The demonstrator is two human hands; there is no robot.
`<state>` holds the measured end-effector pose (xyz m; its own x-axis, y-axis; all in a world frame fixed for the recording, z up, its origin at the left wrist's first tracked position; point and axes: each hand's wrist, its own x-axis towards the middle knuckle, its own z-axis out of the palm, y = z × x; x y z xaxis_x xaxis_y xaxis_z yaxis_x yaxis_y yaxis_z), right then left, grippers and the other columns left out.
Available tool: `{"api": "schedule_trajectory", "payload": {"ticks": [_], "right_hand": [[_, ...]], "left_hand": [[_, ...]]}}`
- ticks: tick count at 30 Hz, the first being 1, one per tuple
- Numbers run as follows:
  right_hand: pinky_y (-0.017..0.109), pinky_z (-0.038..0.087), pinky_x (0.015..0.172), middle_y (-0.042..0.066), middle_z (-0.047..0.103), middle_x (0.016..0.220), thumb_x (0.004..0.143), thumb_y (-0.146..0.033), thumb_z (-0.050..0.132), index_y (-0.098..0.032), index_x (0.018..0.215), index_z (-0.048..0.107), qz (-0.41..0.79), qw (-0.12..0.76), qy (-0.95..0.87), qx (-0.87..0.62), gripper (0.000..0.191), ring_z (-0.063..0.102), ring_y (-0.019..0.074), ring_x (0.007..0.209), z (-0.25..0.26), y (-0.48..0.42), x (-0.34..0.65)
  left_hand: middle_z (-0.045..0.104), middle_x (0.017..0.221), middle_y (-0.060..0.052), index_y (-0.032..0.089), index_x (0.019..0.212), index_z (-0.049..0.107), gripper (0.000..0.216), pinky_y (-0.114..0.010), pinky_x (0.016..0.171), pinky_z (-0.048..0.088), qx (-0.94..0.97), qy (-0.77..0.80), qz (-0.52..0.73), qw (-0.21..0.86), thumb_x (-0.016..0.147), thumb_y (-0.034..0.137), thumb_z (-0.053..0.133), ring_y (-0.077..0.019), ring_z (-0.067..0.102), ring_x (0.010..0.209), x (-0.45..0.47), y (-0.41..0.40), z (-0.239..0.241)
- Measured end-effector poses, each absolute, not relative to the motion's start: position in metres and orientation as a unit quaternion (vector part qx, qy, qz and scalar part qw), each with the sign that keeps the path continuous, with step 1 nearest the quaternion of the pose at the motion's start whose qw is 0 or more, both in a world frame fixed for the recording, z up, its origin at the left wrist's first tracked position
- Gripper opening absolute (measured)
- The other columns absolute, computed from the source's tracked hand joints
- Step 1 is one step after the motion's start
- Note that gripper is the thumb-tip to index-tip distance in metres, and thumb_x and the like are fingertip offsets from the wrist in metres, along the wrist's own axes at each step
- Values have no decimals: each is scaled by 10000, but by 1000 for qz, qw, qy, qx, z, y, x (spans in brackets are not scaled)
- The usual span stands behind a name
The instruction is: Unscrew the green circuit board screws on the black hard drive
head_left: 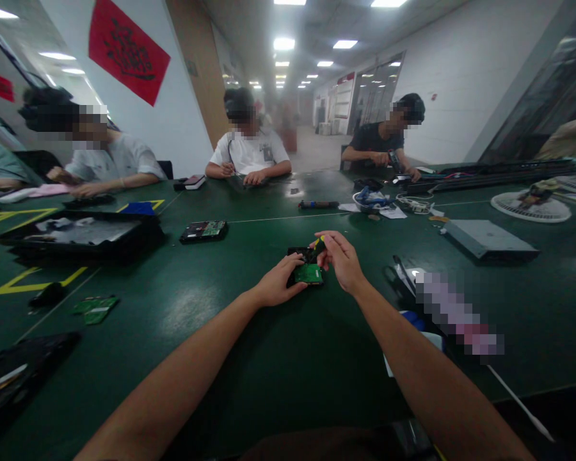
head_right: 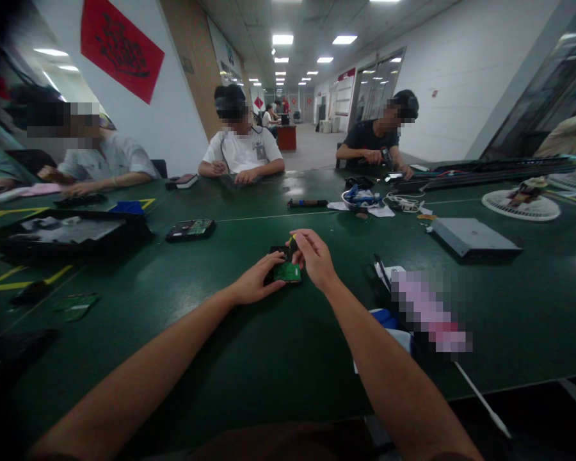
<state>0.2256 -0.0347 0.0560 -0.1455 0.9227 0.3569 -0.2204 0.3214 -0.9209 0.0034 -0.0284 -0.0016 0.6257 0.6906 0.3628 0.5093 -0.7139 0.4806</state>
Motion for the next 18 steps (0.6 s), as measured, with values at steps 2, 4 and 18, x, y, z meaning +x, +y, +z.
{"api": "schedule_trajectory", "payload": {"ticks": [2, 4, 18], "right_hand": [[213, 383, 438, -4, 670, 803, 956, -543, 633, -244, 1147, 699, 477, 573, -585, -319, 361, 541, 90, 540, 58, -35, 226], [213, 367, 437, -33, 584, 658, 947, -534, 655, -225, 1075, 720, 467, 568, -593, -329, 341, 500, 93, 519, 60, -37, 226], [210, 346, 419, -9, 626, 701, 958, -575, 611, -229, 1102, 736, 486, 560, -583, -333, 395, 507, 95, 520, 56, -35, 227]], "left_hand": [[458, 1584, -166, 203, 1470, 465, 636, -574, 1263, 336, 885, 341, 269, 167, 931, 473, 667, -346, 358, 1534, 3, -29, -2], [455, 1586, -167, 203, 1466, 469, 627, -577, 1264, 332, 885, 343, 267, 166, 935, 477, 661, -346, 356, 1535, 3, -29, -2], [453, 1584, -170, 209, 1486, 445, 642, -574, 1257, 344, 887, 345, 259, 164, 944, 489, 646, -341, 350, 1538, 3, -29, 0]]}}
